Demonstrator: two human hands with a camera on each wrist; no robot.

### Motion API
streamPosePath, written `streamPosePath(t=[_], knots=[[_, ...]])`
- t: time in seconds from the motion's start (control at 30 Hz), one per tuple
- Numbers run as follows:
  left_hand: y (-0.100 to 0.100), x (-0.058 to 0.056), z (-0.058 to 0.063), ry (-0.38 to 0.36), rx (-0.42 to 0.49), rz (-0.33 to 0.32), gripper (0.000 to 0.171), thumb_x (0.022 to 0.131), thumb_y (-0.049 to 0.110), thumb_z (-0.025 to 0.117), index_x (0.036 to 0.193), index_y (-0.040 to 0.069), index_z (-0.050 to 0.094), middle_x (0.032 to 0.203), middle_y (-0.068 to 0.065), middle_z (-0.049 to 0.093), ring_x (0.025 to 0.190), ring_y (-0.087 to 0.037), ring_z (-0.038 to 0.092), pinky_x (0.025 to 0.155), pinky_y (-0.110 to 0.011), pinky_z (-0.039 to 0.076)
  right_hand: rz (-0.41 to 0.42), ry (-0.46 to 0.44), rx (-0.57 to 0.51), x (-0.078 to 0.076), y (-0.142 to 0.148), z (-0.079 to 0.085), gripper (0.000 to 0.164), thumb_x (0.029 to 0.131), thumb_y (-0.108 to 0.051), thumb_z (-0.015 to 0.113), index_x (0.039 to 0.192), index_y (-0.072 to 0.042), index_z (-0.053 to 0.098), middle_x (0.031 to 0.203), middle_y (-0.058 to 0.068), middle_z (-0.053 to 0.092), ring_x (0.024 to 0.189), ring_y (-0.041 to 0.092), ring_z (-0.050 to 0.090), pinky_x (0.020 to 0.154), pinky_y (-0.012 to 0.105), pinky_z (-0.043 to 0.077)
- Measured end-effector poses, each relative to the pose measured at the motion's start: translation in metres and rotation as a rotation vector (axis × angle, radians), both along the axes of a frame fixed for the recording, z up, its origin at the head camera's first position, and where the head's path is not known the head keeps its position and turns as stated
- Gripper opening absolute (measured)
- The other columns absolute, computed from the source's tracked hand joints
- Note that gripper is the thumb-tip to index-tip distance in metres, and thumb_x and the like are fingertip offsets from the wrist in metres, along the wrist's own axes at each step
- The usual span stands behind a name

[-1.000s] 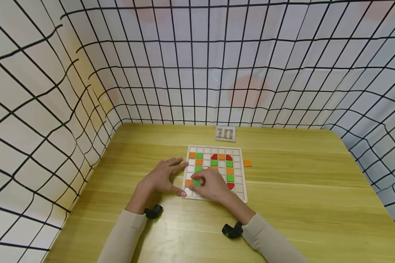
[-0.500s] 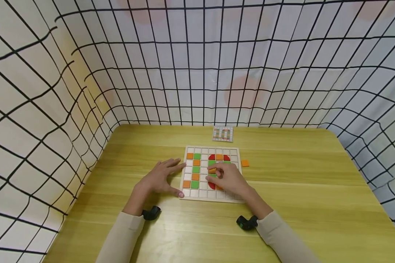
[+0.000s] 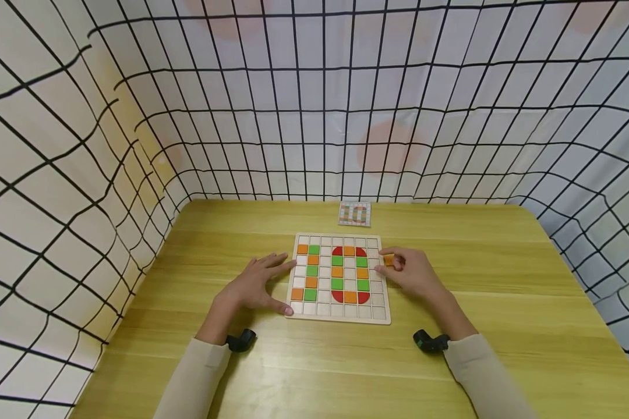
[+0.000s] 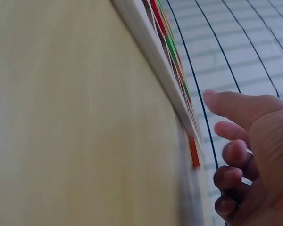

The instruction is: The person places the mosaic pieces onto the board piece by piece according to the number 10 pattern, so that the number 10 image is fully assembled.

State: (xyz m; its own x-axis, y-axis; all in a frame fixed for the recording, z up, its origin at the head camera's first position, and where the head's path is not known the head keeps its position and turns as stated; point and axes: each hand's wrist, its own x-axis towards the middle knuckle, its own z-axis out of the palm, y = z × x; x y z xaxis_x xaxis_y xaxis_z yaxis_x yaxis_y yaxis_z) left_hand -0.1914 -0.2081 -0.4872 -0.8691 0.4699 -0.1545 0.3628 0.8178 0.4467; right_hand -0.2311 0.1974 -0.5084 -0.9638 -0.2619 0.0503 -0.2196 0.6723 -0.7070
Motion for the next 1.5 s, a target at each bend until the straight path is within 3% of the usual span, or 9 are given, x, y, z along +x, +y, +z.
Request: streamPosePath(t=[0.23, 0.47, 0.87, 1.1, 1.5], knots=[[-0.001, 0.0, -0.001, -0.005, 0.0, -0.008, 0.118, 0.065, 0.074, 0.084, 0.162, 0.033, 0.033, 0.173, -0.002, 0.022, 0.161, -0.033, 0.016, 0.128, -0.064, 0.005, 0.015, -0.034, 0.053, -0.007, 0.035, -0.004, 0.057, 0.089, -0.043, 0.081, 0.134, -0.012, 0.066, 0.076, 0.001, 0.055, 0.064, 0.016, 0.046, 0.06, 0.026, 0.039], [-0.003, 0.001, -0.003, 0.005, 0.009, -0.022, 0.117, 0.066, 0.074, 0.084, 0.163, 0.031, 0.032, 0.173, -0.003, 0.022, 0.161, -0.033, 0.015, 0.128, -0.065, 0.005, 0.061, -0.037, 0.11, -0.01, 0.038, -0.002, 0.063, 0.091, -0.048, 0.078, 0.138, -0.009, 0.066, 0.07, -0.001, 0.055, 0.059, 0.013, 0.046, 0.056, 0.025, 0.037], [-0.002, 0.0, -0.002, 0.004, 0.014, -0.02, 0.117, 0.066, 0.075, 0.083, 0.163, 0.033, 0.032, 0.173, -0.002, 0.021, 0.161, -0.033, 0.015, 0.128, -0.065, 0.005, 0.016, -0.05, 0.07, -0.008, 0.035, -0.004, 0.037, 0.091, -0.04, 0.079, 0.119, -0.016, 0.077, 0.073, 0.0, 0.058, 0.062, 0.016, 0.048, 0.057, 0.026, 0.038], [-0.002, 0.0, -0.001, -0.006, 0.016, -0.016, 0.117, 0.066, 0.074, 0.084, 0.163, 0.033, 0.033, 0.173, -0.002, 0.021, 0.161, -0.032, 0.014, 0.128, -0.064, 0.004, 0.012, -0.022, 0.056, -0.002, 0.036, -0.005, 0.033, 0.091, -0.038, 0.08, 0.115, -0.014, 0.077, 0.084, 0.001, 0.06, 0.07, 0.017, 0.047, 0.062, 0.026, 0.038], [-0.001, -0.001, -0.001, -0.011, 0.002, -0.014, 0.117, 0.066, 0.074, 0.084, 0.163, 0.033, 0.032, 0.173, -0.002, 0.021, 0.161, -0.032, 0.013, 0.128, -0.064, 0.004, 0.027, -0.027, 0.03, 0.011, 0.036, -0.002, 0.032, 0.09, -0.038, 0.082, 0.11, -0.014, 0.076, 0.084, 0.001, 0.06, 0.073, 0.018, 0.05, 0.062, 0.026, 0.041]])
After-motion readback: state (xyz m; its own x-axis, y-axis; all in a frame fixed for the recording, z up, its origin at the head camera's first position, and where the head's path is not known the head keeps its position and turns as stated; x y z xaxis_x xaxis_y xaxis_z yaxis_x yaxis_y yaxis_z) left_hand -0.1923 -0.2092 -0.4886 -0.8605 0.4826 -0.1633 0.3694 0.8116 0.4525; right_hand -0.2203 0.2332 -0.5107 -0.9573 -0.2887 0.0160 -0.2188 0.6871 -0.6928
